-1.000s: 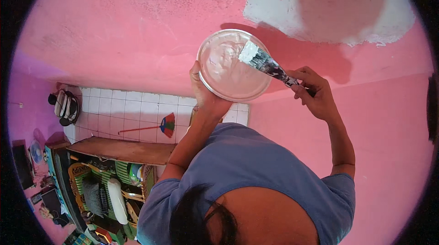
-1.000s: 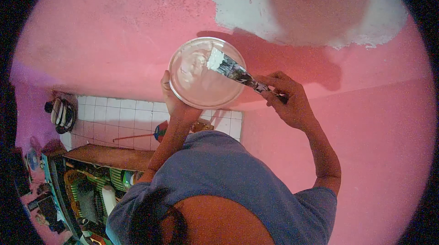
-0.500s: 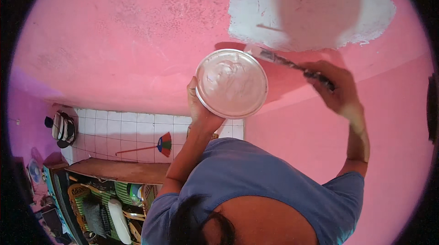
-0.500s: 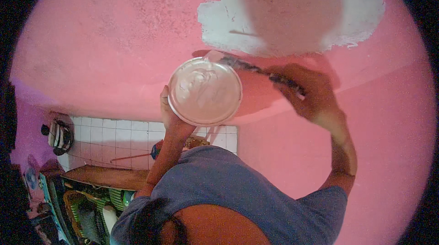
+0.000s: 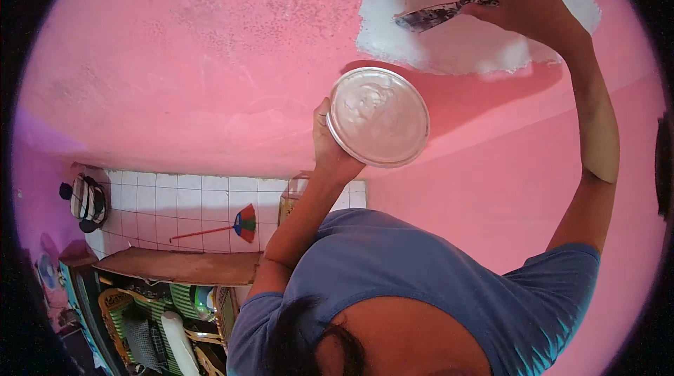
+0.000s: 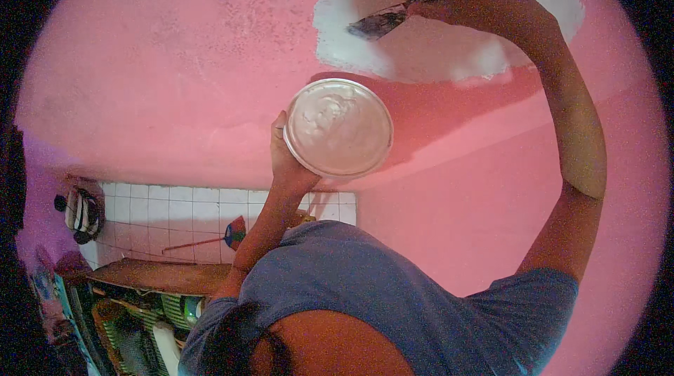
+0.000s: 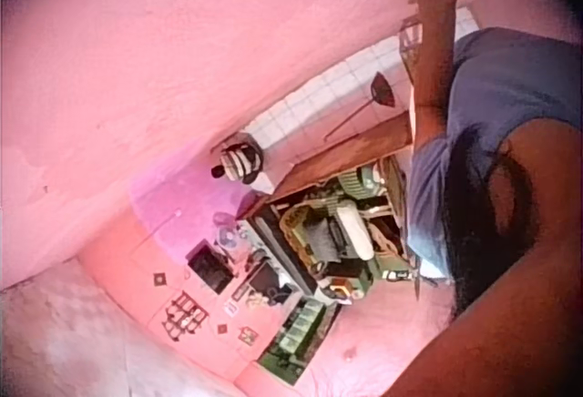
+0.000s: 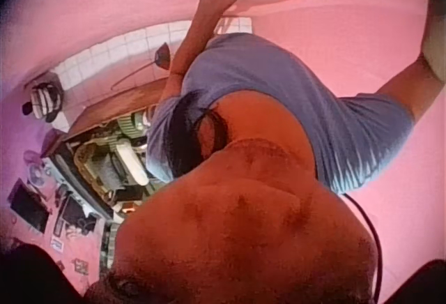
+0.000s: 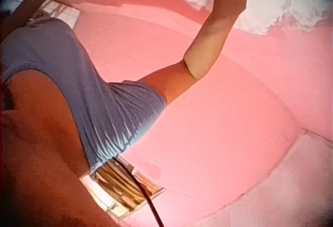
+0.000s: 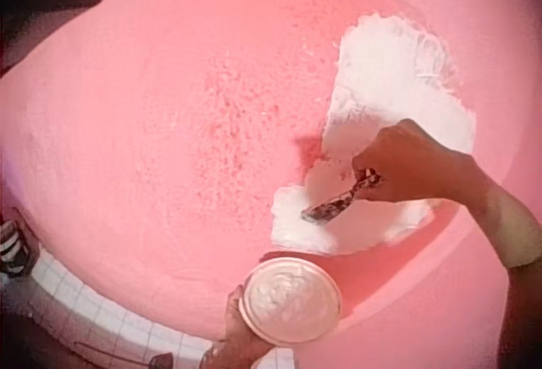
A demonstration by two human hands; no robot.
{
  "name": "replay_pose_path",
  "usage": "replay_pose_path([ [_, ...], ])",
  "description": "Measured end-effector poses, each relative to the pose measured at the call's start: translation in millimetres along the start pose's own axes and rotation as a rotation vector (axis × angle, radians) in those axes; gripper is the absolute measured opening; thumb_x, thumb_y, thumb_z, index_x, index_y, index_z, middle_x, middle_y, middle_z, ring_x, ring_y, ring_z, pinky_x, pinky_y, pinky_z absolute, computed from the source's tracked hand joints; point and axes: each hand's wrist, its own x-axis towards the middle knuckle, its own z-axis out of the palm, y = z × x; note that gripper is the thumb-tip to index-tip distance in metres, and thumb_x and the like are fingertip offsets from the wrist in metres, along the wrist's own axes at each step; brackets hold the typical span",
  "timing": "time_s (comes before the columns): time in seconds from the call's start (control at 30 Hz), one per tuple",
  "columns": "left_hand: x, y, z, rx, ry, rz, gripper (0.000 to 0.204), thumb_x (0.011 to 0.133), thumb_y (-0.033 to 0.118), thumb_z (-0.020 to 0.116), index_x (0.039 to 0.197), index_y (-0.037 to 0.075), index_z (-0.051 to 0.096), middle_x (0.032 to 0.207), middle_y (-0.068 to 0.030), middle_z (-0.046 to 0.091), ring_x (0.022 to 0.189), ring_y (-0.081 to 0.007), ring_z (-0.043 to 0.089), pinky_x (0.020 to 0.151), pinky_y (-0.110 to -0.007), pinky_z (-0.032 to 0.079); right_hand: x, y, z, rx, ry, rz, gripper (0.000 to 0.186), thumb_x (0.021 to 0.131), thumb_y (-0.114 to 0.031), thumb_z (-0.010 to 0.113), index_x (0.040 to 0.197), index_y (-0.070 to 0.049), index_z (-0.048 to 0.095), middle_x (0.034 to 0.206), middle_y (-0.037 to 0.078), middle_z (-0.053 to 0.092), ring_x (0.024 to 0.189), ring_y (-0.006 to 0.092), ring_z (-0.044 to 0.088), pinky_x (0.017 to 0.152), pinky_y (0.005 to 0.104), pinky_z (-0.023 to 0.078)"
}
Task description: The person applies white putty from a container to a pink wall using a putty knife, smoothing the substance over several spots on the surface.
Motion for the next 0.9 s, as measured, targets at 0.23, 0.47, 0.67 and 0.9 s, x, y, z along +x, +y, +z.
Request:
replay_pose_path([
  [0.23,-1,2,-4,-0.041,-0.144,-0.014,0.059,0.092,0.05,0.037,0.135,0.009,0.042,0.135,-0.0155,0.047,0.123,-0.0337,0.045,0.105,-0.052,0.035,8,12,3,-0.011,-0.07,-0.016,0.021,0.067,-0.028,0.07,0.07,-0.007,0.067,0.065,0.01,0.063,0.061,0.0265,0.061,0.06,0.0379,0.047],
  [0.47,0,1,-2,-0.003,-0.039,-0.012,0.059,0.09,0.05,0.042,0.133,0.01,0.045,0.133,-0.0136,0.049,0.121,-0.0328,0.047,0.103,-0.053,0.036,21,9,-6,-0.02,-0.119,0.032,0.021,0.065,-0.028,0.07,0.069,-0.007,0.068,0.066,0.01,0.064,0.062,0.0261,0.061,0.06,0.0374,0.047],
  [0.67,4,0,-6,-0.042,-0.068,-0.046,0.057,0.091,0.049,0.041,0.133,0.011,0.044,0.132,-0.0129,0.05,0.121,-0.0316,0.048,0.102,-0.052,0.038,23,2,-15,-0.077,-0.11,-0.005,0.021,0.065,-0.028,0.07,0.068,-0.007,0.068,0.065,0.011,0.063,0.065,0.0264,0.062,0.06,0.0376,0.046],
  [0.9,0,3,-3,0.016,-0.075,0.016,0.055,0.092,0.047,0.038,0.134,0.012,0.043,0.132,-0.0129,0.049,0.121,-0.0309,0.048,0.103,-0.052,0.038,34,7,-13,-0.125,0.005,-0.01,0.022,0.064,-0.027,0.07,0.069,-0.006,0.068,0.065,0.012,0.063,0.062,0.0281,0.06,0.059,0.0372,0.047],
])
